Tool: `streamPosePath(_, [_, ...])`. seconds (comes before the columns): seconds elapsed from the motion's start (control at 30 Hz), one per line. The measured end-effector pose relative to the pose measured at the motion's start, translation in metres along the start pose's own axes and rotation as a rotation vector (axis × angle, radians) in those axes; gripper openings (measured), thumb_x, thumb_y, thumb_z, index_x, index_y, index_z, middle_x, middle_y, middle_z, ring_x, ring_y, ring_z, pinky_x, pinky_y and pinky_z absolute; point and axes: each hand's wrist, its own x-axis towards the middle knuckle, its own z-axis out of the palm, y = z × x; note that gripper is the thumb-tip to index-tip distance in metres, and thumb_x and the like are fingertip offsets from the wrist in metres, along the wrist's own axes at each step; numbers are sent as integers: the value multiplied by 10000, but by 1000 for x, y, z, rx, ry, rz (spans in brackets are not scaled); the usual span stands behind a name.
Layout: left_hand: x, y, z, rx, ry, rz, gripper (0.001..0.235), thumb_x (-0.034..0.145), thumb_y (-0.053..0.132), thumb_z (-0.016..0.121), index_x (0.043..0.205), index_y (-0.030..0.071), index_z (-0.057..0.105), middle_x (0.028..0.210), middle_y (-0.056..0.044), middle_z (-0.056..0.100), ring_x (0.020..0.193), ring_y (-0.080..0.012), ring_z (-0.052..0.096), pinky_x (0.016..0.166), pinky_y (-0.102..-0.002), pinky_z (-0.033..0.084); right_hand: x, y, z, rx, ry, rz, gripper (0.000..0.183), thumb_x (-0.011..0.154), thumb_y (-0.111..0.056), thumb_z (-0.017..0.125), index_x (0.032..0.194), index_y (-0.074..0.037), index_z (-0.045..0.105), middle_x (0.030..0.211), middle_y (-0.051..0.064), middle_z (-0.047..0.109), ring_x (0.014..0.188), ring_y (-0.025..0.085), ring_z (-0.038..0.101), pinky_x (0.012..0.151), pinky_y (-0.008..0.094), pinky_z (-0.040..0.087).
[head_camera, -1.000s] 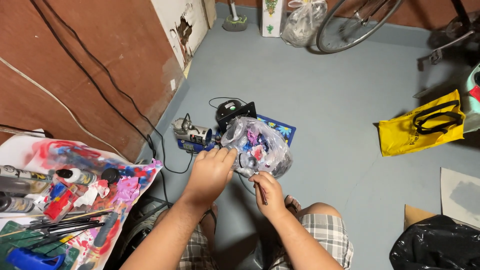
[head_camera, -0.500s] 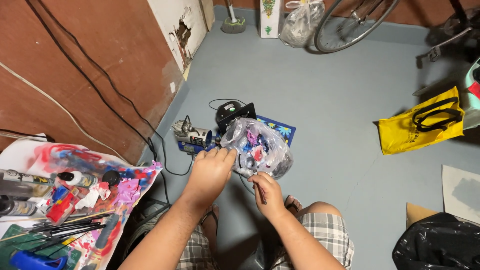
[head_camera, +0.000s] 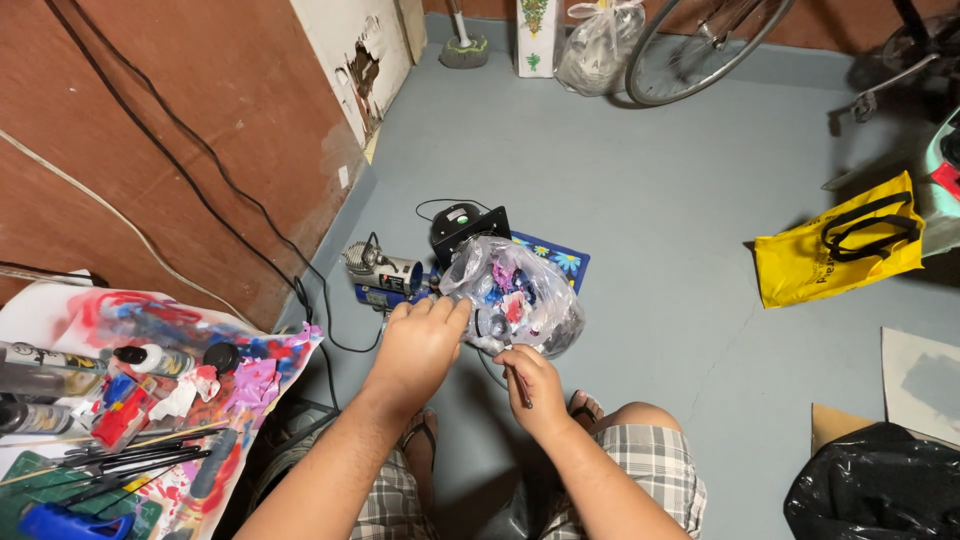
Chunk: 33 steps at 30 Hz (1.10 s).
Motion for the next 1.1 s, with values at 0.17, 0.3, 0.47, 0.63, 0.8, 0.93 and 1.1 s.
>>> streamPosePath(0.17, [1, 1, -6, 1, -4, 6, 461, 733, 233, 779, 1175, 142, 686, 889, -41, 657, 842, -237, 659, 761, -389, 510, -1, 1, 0, 2, -1, 0, 181, 949, -24, 597, 918, -130, 741, 756, 49, 697, 623, 254, 690, 632, 353, 578])
streamPosePath(0.3, [0, 1, -5, 24, 18, 12, 454, 727, 228, 783, 1163, 143, 691, 875, -39, 647, 831, -239, 660, 762, -390, 513, -1, -1, 0, 17, -6, 8, 191, 950, -18, 590, 915, -122, 746, 774, 55, 710, 622, 248, 694, 627, 353, 579])
streamPosePath(0.47, [0, 0, -3, 24, 2, 12, 469, 738, 236, 779, 1187, 142, 682, 885, -46, 654, 845, -240, 665, 772, -391, 514, -3, 3, 1, 17, -12, 18, 180, 958, -29, 589, 919, -116, 742, 782, 54, 713, 623, 245, 694, 630, 352, 579])
streamPosePath(0.63, [0, 2, -2, 18, -24, -2, 525, 714, 273, 815, 1206, 149, 678, 916, -41, 672, 875, -229, 676, 789, -385, 519, -3, 2, 0, 42, -5, 26, 182, 957, -9, 587, 912, -91, 743, 801, 66, 725, 637, 236, 704, 644, 355, 586])
streamPosePath(0.8, [-10, 9, 2, -160, -59, -93, 553, 791, 347, 778, 1285, 137, 646, 1083, -58, 706, 1019, -218, 700, 866, -362, 528, -3, 1, 1, 134, 28, 20, 214, 966, 10, 578, 870, -72, 751, 821, 89, 745, 683, 224, 734, 669, 350, 603])
streamPosePath(0.93, [-18, 25, 3, -310, -48, -253, 634, 789, 364, 793, 1363, 162, 615, 1161, -65, 716, 1029, -217, 724, 896, -361, 545, 8, -18, -5, 151, 17, -17, 213, 976, 14, 585, 847, -60, 738, 853, 107, 760, 722, 242, 749, 693, 359, 602])
streamPosePath(1.1, [-35, 35, -10, -794, -134, -679, 588, 869, 296, 783, 1404, 150, 586, 1248, -85, 699, 1087, -247, 727, 896, -366, 585, 3, -9, -6, 204, -9, -108, 172, 963, 23, 606, 897, -47, 748, 938, 135, 768, 835, 273, 758, 750, 394, 597])
